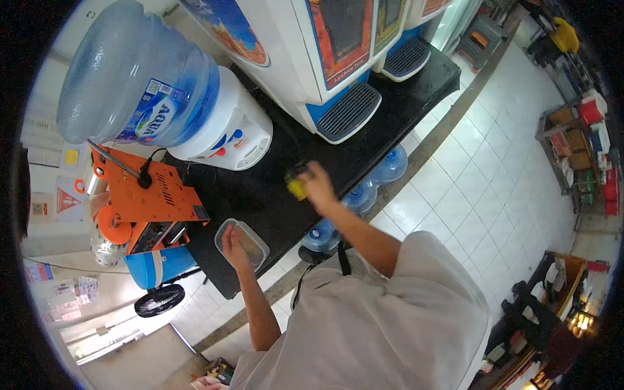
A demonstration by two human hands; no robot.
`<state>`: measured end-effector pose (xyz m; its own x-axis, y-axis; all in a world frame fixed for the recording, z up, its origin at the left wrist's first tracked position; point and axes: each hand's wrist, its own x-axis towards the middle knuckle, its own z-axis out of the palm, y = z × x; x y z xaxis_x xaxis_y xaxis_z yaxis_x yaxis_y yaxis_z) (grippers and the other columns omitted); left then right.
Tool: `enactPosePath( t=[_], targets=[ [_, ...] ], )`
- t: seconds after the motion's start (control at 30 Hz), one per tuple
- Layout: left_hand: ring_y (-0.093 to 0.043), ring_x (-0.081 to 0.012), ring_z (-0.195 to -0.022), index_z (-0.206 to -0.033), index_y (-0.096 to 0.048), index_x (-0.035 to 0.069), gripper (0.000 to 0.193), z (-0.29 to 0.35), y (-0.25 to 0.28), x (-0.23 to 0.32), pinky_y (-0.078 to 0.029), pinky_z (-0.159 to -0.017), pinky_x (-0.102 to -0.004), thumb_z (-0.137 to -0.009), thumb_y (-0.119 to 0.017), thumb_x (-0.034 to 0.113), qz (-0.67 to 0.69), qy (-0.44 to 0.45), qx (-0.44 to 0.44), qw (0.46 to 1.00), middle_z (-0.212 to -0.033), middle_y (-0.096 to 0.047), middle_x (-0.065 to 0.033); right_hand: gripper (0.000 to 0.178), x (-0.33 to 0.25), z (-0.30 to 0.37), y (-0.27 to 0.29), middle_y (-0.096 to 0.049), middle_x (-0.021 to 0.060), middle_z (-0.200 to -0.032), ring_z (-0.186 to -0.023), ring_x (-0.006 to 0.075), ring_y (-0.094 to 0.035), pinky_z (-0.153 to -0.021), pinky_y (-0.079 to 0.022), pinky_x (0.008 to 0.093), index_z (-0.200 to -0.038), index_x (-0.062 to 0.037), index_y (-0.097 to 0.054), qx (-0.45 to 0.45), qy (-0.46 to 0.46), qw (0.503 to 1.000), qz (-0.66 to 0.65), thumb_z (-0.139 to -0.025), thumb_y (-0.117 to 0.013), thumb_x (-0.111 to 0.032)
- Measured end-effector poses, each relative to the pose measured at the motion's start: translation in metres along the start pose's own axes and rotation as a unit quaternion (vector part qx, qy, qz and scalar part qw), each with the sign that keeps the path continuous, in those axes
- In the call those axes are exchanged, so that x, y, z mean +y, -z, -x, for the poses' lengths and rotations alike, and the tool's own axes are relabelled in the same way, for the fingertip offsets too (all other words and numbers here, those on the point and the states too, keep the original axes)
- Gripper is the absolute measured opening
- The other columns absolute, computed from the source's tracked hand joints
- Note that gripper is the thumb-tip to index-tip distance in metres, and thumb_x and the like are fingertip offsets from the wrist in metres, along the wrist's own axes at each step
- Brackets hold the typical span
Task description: Cleaning the drip trays and exterior of a beverage dispenser station.
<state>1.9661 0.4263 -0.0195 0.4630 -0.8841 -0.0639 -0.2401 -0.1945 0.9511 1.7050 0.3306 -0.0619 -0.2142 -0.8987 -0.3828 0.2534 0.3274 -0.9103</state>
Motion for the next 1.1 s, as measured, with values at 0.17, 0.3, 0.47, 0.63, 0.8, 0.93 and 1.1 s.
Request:
enactPosePath(
  t=[0.17,0.3,0.47,0.63,0.8,0.93,1.1],
  targets=[
    [-0.052,-0.025,-0.106,-0.117,-0.05,-0.001,0.032,0.016,0.037,-0.035,-0.042,-0.088,-0.0326,-0.088,-0.054,0.011,-0.141,-0.041,0.175,0.974,-0.118,-0.052,-0.0163,0.03,-0.043,-0.03,0.095,-0.059,0.022,-0.106,-0.099,0.0323,-0.057,-0.084,-0.044,0.0367,-0.109,0.0017,-0.051,0.247,0.136,0.947,0.155,-0.084,-0.057,-0.014],
    [-0.05,-0.0272,-0.109,-0.118,-0.049,-0.001,0.034,0.036,0.043,-0.035,-0.042,-0.087,-0.0365,-0.087,-0.054,0.011,-0.26,0.016,0.221,0.94,-0.121,-0.05,-0.0159,0.021,-0.001,-0.037,0.069,-0.06,0.0226,-0.101,-0.091,0.0359,-0.059,-0.081,-0.045,0.0389,-0.103,0.003,-0.055,0.127,0.321,0.905,0.251,-0.085,-0.055,-0.007],
    [-0.049,-0.0282,-0.111,-0.123,-0.045,0.001,0.038,0.063,0.047,-0.013,-0.042,-0.087,-0.0392,-0.087,-0.053,0.011,-0.185,0.037,0.256,0.948,-0.124,-0.048,-0.015,0.027,-0.062,-0.059,-0.003,-0.053,0.0217,-0.118,-0.11,0.0371,-0.052,-0.087,-0.044,0.038,-0.109,0.0008,-0.059,0.057,0.346,0.903,0.248,-0.082,-0.059,-0.002],
    [-0.044,-0.0308,-0.118,-0.128,-0.041,0.003,0.043,0.064,0.035,0.009,-0.037,-0.095,-0.0432,-0.087,-0.052,0.008,-0.236,0.032,0.216,0.947,-0.128,-0.045,-0.0164,0.04,-0.05,-0.035,-0.015,-0.048,0.0223,-0.126,-0.119,0.0372,-0.045,-0.097,-0.037,0.0394,-0.121,0.0022,-0.051,0.08,0.265,0.948,0.159,-0.081,-0.054,0.003],
    [-0.043,-0.0324,-0.118,-0.128,-0.04,0.002,0.044,0.053,0.031,0.006,-0.035,-0.096,-0.0441,-0.086,-0.052,0.008,-0.199,0.01,0.18,0.963,-0.128,-0.045,-0.0174,0.048,-0.018,-0.041,-0.009,-0.039,0.0239,-0.133,-0.125,0.0367,-0.038,-0.105,-0.031,0.0428,-0.129,0.0068,-0.038,-0.108,0.285,0.84,0.449,-0.083,-0.049,0.0],
    [-0.041,-0.0306,-0.123,-0.129,-0.04,0.003,0.046,0.05,0.023,0.007,-0.033,-0.098,-0.0431,-0.085,-0.053,0.008,-0.181,0.018,0.137,0.974,-0.132,-0.044,-0.0156,0.045,0.048,-0.116,-0.049,-0.036,0.0199,-0.137,-0.131,0.0338,-0.029,-0.108,-0.025,0.0428,-0.128,0.0044,-0.04,-0.058,0.384,0.708,0.589,-0.09,-0.045,-0.018],
    [-0.045,-0.0294,-0.12,-0.131,-0.039,0.003,0.046,0.059,0.008,-0.009,-0.039,-0.094,-0.0391,-0.086,-0.049,0.004,-0.117,0.055,0.041,0.991,-0.132,-0.044,-0.016,0.049,0.034,-0.264,-0.097,-0.037,0.0171,-0.139,-0.133,0.0325,-0.026,-0.109,-0.021,0.0444,-0.131,0.0007,-0.04,0.004,0.338,0.715,0.612,-0.086,-0.043,-0.021]
  ],
)
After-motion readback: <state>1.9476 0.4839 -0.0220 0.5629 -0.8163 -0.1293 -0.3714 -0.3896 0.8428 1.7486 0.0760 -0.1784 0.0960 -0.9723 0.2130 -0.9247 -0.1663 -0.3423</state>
